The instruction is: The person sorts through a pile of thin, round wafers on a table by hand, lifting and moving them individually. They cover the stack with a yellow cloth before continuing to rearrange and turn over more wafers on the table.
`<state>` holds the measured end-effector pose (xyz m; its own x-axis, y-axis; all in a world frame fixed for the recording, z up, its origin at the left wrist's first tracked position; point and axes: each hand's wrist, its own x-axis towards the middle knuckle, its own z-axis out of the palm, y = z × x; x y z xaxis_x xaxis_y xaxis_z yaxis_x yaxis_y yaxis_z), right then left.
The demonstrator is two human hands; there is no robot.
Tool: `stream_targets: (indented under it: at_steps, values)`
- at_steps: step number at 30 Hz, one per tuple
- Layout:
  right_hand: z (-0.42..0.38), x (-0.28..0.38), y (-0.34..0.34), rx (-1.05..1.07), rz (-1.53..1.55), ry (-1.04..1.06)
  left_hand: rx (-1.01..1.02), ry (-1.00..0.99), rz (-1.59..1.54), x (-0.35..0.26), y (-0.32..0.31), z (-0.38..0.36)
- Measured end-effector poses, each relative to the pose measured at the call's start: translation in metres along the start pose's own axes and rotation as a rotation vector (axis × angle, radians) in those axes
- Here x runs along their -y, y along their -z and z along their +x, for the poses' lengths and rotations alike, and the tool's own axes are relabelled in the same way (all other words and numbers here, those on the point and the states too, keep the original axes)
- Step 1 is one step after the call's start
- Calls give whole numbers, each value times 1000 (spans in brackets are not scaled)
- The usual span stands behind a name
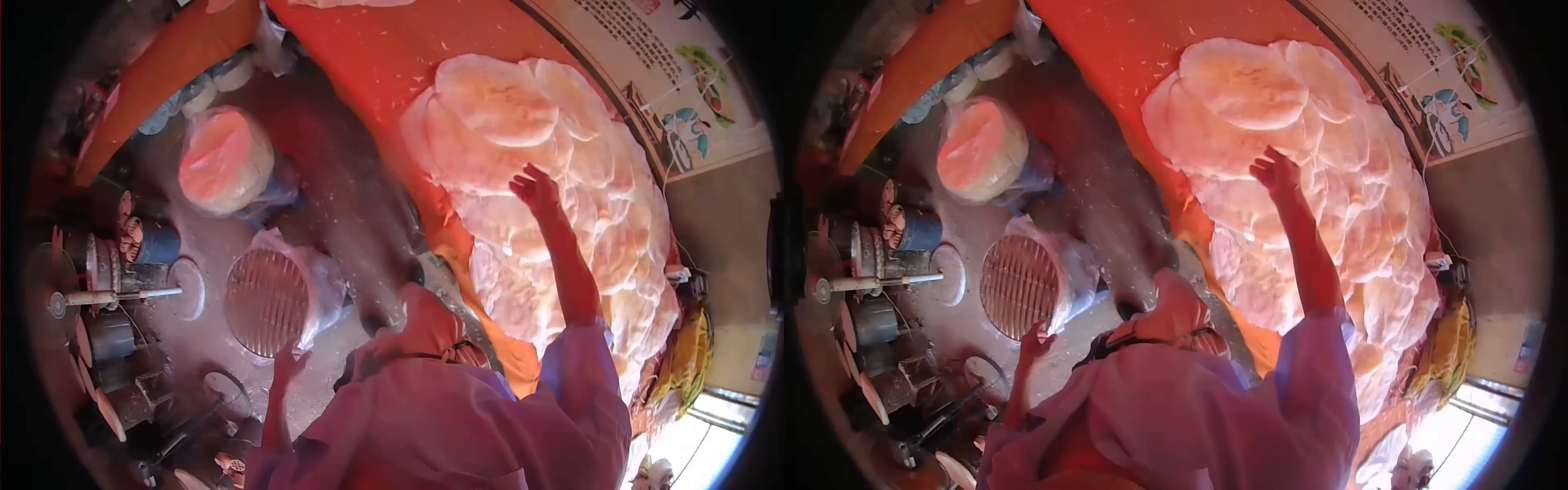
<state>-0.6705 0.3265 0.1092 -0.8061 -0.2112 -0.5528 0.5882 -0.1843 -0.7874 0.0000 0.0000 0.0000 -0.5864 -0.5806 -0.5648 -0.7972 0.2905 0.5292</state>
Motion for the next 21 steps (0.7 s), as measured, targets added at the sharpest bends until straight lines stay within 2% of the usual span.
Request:
stream_targets:
  at_steps: [2,3,5,8,11,14,17,19,21]
  values:
    - [29,6,3,-7,33,213,-75,-10,-142,-9,-1,6]
    - [76,11,4,-24,119,206,-78,-8,-98,-39,18,10]
    - [127,31,9,-161,242,63,-51,-74,-55,-63,2,18]
    - [161,45,-5,-307,328,-53,56,-69,25,-111,-5,16]
    - [175,49,-6,2,379,-174,79,-115,103,-135,-9,19]
    - [162,53,-28,70,309,-121,102,-115,121,-152,-6,30]
    - [161,55,-49,-172,178,101,112,-135,123,-171,3,41]
    - [128,72,-58,29,141,349,75,-203,130,-166,6,58]
    - [79,94,-66,-30,154,376,95,-209,146,-167,9,74]
